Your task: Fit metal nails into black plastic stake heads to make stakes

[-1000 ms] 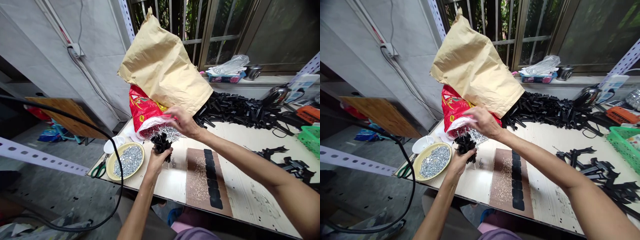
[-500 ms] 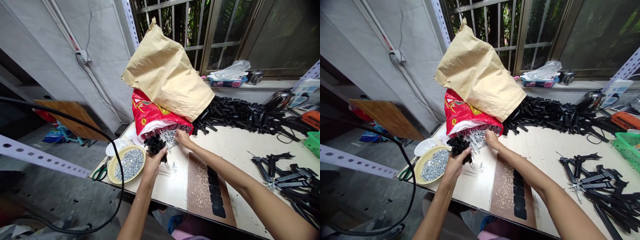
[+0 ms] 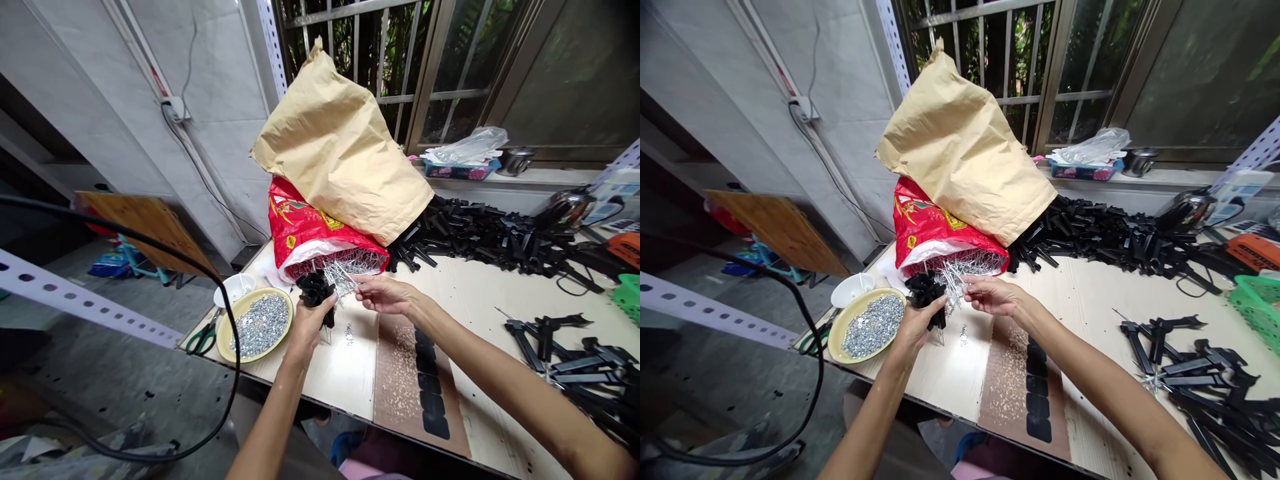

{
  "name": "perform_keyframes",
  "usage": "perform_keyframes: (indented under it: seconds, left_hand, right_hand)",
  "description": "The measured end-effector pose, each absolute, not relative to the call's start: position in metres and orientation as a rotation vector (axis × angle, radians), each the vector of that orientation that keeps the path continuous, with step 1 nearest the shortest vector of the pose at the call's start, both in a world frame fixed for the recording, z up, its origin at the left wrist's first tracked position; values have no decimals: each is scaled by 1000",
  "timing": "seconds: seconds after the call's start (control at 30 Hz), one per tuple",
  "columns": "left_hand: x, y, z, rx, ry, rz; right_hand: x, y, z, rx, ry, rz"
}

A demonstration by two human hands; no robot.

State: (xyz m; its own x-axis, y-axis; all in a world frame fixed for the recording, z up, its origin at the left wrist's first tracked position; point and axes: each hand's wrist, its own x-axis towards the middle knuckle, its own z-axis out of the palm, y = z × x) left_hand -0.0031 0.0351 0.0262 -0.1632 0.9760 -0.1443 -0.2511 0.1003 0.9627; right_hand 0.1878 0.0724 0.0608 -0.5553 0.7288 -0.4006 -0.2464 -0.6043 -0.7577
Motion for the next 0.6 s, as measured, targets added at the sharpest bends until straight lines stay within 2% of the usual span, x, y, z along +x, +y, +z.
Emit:
perform_keyframes:
  seconds: [0.13, 0.33, 0.6]
  left_hand:
    - [-2, 37, 20, 1031, 1291, 1325]
    - [2, 34, 28, 1331, 1501, 1331]
    - [17, 27, 37, 1052, 1193, 1079]
  right_hand:
    - [181, 49, 73, -818, -892, 2045]
    - [169, 41, 96, -864, -1381, 1459]
    - [157, 53, 95, -846, -1890, 716]
